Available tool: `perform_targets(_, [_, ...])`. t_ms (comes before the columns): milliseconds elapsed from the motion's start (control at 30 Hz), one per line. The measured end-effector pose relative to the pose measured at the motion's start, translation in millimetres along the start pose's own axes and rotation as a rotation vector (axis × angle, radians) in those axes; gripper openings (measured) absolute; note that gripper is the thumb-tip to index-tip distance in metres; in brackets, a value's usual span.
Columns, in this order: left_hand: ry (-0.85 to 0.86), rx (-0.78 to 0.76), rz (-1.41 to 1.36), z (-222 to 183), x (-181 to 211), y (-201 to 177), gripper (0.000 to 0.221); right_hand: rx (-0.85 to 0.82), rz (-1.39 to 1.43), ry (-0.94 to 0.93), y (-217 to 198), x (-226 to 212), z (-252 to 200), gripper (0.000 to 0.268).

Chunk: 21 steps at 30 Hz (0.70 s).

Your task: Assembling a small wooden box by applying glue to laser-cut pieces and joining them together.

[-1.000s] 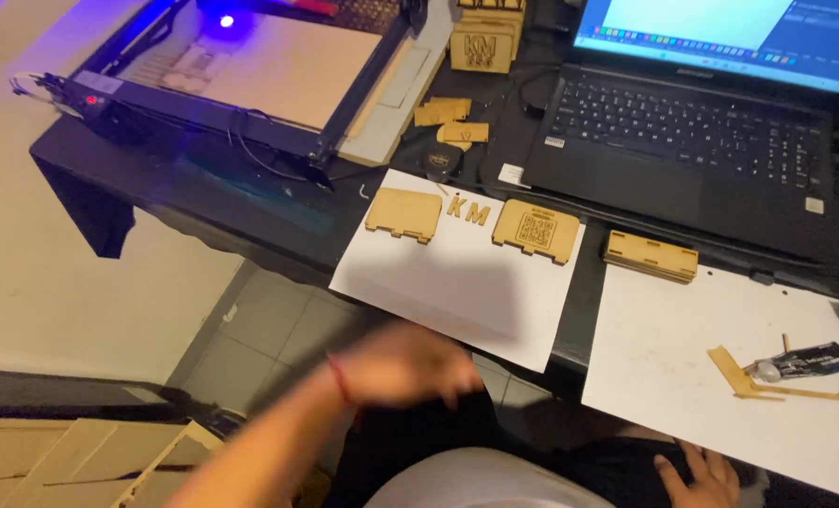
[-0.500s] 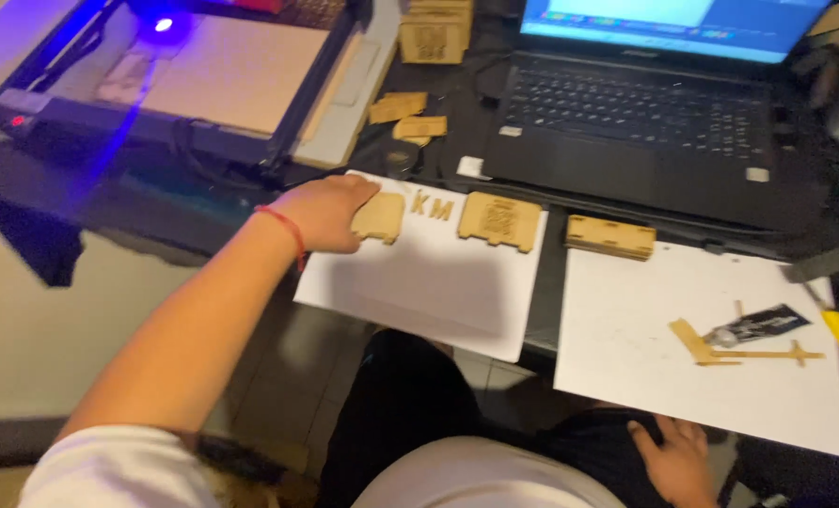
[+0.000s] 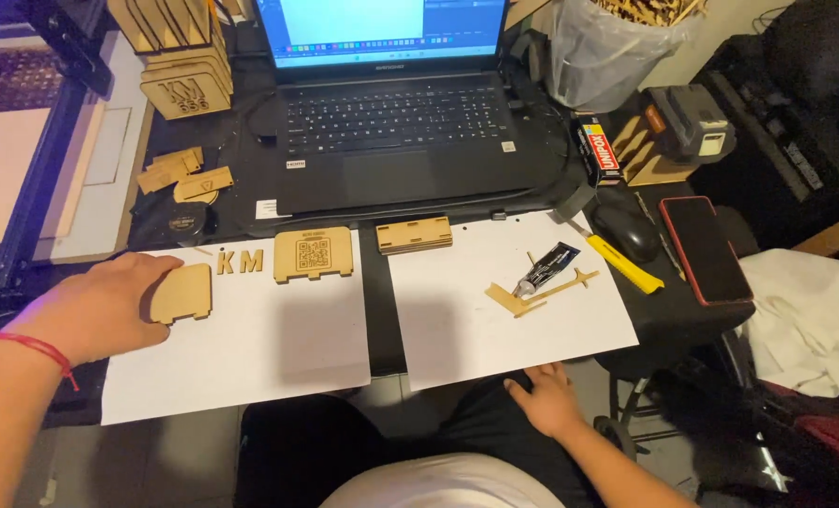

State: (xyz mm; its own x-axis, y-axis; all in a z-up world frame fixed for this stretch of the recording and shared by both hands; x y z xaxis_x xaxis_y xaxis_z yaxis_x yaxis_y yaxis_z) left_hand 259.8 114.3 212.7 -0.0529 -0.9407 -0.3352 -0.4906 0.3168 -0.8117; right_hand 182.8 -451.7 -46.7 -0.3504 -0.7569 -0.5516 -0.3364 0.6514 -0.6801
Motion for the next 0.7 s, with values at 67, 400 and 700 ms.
perform_targets(67, [-0.001, 0.001, -0.001, -11.5, 8.6, -16.6, 0.089, -0.003, -0.008, 0.008, -1.2, 0.1, 0.5, 0.066])
perform_targets(400, [0.425, 0.598, 0.028, -20.5, 193.3, -131.4, 0.037, -0.031, -0.043, 0.012, -0.1, -8.6, 1.7, 0.069])
perform_targets(700, [0.34, 0.617, 0.04, 45.1, 247.0, -122.7, 0.039, -0.057, 0.065, 0.037, -3.1, 9.8, -2.2, 0.066])
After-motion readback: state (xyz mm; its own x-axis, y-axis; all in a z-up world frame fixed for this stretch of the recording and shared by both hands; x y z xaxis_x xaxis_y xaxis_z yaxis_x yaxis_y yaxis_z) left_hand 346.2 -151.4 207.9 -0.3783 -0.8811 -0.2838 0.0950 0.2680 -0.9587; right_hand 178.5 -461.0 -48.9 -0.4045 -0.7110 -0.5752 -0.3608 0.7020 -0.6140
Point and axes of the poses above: each hand's wrist, its own z-axis towards the middle knuckle, its own y-axis out of the palm, x = y × z, the point moved 8 cm from there along z, towards the middle knuckle, and after that the axes turned 15 degrees about z, right-handed, at the moved point
